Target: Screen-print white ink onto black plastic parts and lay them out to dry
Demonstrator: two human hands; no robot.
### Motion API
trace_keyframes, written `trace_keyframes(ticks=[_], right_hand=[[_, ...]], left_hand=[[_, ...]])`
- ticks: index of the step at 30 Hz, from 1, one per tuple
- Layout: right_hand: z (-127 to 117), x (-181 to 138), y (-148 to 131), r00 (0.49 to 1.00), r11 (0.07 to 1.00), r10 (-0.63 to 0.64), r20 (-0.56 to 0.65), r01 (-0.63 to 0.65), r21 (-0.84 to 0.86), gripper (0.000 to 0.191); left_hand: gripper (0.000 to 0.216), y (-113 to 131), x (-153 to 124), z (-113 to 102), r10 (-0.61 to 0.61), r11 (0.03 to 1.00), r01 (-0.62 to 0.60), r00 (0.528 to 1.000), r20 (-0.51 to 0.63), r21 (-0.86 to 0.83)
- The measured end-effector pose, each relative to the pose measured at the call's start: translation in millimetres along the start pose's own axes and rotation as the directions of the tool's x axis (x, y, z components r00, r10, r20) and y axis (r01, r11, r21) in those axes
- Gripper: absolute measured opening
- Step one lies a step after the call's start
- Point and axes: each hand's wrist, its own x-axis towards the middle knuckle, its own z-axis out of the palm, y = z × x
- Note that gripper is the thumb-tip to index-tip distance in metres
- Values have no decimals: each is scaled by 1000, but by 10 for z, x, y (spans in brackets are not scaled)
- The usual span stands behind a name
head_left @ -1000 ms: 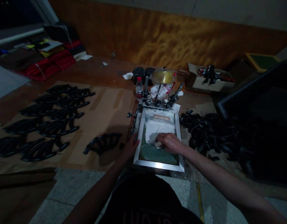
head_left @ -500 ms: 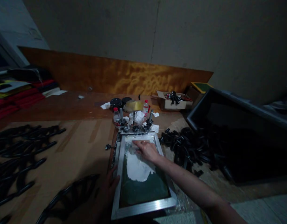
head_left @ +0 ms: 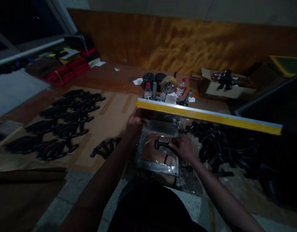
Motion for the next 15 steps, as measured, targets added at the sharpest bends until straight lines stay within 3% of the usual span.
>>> trace_keyframes(ticks=[3,5,7,8,9,10,12,15], right_hand=[[155,-49,-335,992,998,10,125,-3,-57,23],[134,-52,-443,984,997,80,161,-79,-9,24],[123,-57,-530,990,991,86,109,-96,88,28],[141,-63,-594,997,989,54,56,-61,135,28],[177,-72,-683,1000,986,-5,7,4,168,28],[226,-86,-798,996,979,-84,-30,88,182,27],[335,-121,-1099,965,952,-258,-51,263,159,24],[460,-128,-1607,868,860,-497,-15,495,125,23]], left_hand=[[42,-106,-157,63,-18,1000,18,999,-37,-4],[48,-325,-432,100,-149,989,149,989,11,17],[54,-599,-783,150,-354,934,343,923,149,97],[54,-731,-953,179,-408,913,393,888,212,110],[54,-850,-1102,203,-426,905,413,883,198,106],[52,-950,-1221,213,-440,898,427,885,151,109],[47,-1093,-1358,153,-443,886,447,894,-65,122],[42,-1213,-1403,-226,-429,851,502,833,-349,154]])
